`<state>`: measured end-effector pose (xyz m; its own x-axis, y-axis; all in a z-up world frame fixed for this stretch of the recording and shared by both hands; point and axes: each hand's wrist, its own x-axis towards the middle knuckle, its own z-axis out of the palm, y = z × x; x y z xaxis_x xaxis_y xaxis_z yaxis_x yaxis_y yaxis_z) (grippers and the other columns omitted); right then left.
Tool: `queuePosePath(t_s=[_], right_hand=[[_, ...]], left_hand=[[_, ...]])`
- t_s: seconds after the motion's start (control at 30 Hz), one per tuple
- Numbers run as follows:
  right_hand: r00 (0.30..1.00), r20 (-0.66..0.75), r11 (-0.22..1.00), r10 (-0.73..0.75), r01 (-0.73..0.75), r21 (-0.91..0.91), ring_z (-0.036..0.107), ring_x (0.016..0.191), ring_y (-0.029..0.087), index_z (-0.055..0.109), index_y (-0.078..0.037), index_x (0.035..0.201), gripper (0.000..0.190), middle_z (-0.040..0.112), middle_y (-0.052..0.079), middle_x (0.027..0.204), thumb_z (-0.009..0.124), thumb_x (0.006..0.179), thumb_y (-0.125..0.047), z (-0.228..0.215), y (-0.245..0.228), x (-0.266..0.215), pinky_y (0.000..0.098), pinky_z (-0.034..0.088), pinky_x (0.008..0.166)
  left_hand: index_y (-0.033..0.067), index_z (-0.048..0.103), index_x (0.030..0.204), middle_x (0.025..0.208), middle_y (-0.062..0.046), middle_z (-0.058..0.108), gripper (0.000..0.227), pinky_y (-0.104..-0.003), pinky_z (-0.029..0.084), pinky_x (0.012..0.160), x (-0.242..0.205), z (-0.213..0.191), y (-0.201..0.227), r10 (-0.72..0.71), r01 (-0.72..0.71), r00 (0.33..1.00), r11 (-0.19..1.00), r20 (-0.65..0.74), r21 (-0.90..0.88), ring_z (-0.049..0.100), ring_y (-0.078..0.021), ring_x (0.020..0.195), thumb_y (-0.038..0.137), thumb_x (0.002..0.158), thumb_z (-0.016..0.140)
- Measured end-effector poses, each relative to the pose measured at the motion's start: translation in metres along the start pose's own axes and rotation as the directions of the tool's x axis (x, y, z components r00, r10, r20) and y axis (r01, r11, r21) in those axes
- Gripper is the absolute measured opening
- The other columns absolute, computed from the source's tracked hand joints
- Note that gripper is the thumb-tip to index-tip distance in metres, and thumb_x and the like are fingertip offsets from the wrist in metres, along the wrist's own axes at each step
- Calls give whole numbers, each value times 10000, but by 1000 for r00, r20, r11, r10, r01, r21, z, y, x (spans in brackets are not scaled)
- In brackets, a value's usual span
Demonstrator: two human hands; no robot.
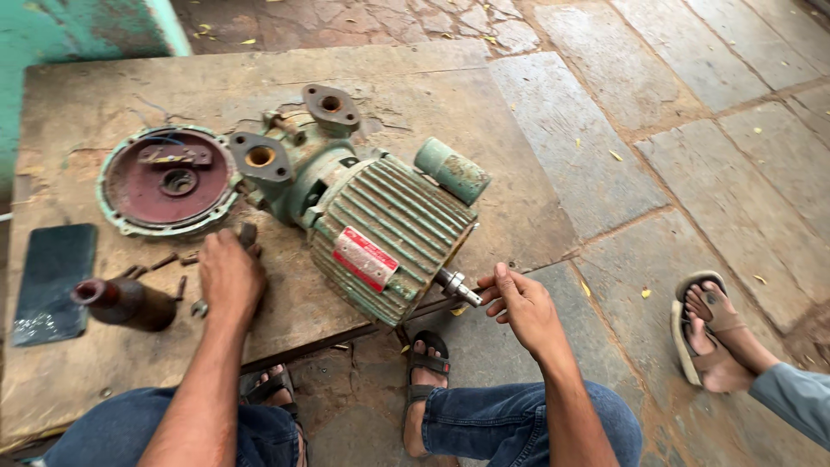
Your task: The person uses a wrench and a flat metal bar to loosen and remove bolts from the base of a green electric motor mounted on a wooden workbench. After removing the bolts, the person rotates the motor and briefly handles the motor's end cap and internal wiring.
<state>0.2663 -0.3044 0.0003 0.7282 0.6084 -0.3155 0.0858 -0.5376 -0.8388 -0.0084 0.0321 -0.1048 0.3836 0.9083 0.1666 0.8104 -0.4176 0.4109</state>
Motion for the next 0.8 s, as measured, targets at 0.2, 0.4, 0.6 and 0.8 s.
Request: queuePosePath(t_s=[0.2,0.4,0.6,0.8], right_hand=[[992,-69,994,-103,105,26,679,973,174,732,-80,1187,534,741,58,1114,393,1030,-462,15,-17,-12,354,574,776],[779,-441,894,-445,413,-174,593,1017,210,690,-47,1288,394,640,90,1166,602,958,-244,51,-16,-63,358,508,858],[847,-520,896,-112,313,316,570,1016,201,612,-69,1351,523,565,81,1180,694,835,-90,130,7,-98,317,521,830],[893,-394,783,-216,400,477,434,1282,219,392,-94,1593,889,375,102,1450,633,740,-25,136,34,-62,342,514,966]], left_hand=[[-92,492,1366,1236,-272,491,516,-548,456,955,4,-4,6,-144,161,977,982,159,-100,509,-416,1131,72,900,640],[-57,508,1428,1228,-280,509,636,-571,407,960,-20,-43,40,133,-145,983,985,-123,-97,486,-446,1142,143,860,714],[-37,535,1338,1327,-182,604,364,-408,479,1083,-38,-87,62,68,-189,969,822,-238,-537,624,-283,1191,88,1041,705],[-65,512,1277,1273,-174,616,342,-362,507,1040,-43,-100,84,85,-235,961,757,-264,-610,636,-240,1154,0,1012,718]])
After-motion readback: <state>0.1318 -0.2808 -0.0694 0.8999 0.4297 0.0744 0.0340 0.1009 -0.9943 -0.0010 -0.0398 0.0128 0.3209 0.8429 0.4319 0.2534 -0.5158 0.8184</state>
